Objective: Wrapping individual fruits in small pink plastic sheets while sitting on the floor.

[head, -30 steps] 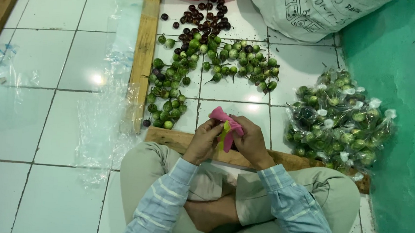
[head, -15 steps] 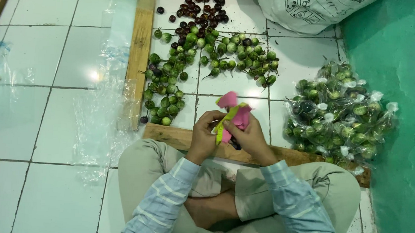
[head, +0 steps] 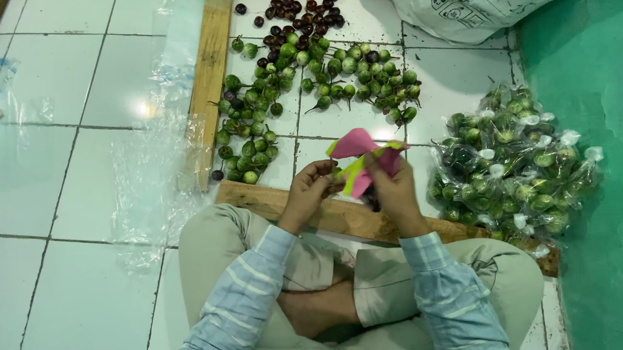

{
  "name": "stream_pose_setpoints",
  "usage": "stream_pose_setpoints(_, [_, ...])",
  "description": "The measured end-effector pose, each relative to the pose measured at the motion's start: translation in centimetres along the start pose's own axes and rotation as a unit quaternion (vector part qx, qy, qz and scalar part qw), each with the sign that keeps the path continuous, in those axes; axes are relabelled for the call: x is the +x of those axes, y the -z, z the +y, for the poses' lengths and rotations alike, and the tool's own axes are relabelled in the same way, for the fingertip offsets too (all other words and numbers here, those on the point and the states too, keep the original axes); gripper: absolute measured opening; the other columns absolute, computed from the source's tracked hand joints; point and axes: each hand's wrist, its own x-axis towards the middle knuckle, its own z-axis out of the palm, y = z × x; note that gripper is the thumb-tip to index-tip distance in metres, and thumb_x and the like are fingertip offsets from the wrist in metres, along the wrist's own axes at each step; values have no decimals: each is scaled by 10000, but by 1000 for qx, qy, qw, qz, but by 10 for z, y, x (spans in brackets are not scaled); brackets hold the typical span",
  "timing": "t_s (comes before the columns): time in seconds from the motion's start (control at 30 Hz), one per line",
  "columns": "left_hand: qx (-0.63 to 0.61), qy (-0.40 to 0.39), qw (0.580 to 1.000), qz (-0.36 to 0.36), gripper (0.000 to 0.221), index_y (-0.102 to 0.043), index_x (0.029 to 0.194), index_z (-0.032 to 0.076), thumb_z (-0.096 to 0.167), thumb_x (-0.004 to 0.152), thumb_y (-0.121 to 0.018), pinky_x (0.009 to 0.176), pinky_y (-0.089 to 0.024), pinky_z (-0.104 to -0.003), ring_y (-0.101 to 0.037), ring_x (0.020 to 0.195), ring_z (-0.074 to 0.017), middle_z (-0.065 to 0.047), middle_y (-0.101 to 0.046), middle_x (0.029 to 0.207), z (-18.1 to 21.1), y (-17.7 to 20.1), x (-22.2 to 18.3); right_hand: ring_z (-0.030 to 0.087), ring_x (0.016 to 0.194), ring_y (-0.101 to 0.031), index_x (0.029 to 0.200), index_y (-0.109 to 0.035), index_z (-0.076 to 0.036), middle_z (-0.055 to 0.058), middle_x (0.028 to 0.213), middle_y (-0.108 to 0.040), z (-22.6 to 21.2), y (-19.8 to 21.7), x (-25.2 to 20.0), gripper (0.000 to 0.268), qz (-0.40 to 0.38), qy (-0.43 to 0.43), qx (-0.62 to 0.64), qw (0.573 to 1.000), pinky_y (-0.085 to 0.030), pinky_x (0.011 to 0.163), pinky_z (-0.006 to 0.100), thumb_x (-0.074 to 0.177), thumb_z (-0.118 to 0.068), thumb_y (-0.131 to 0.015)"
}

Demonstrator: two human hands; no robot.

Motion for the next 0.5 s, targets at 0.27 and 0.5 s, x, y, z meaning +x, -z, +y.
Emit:
stream_pose_setpoints(0.27, [6, 113, 993, -41, 326, -666, 1207, -23, 90, 910, -735, 702, -635, -340, -755, 852, -226, -151, -743, 1010, -27, 35, 12, 473, 908, -682, 1201, -617, -95, 138, 1011, -546, 17, -5, -9, 403, -215, 129, -372, 894, -586, 715, 508, 826, -107, -765])
stream_pose_setpoints(0.5, [-29, 163, 986, -10, 177, -740, 1052, 36, 149, 917, -753, 598, -576, -266, -737, 694, -176, -112, -752, 838, -39, 43, 20, 376, 792, -691, 1116, -675, -84, 79, 879, -576, 20, 1, 1, 279, -199, 168, -326, 909, -558, 712, 424, 850, -28, -737])
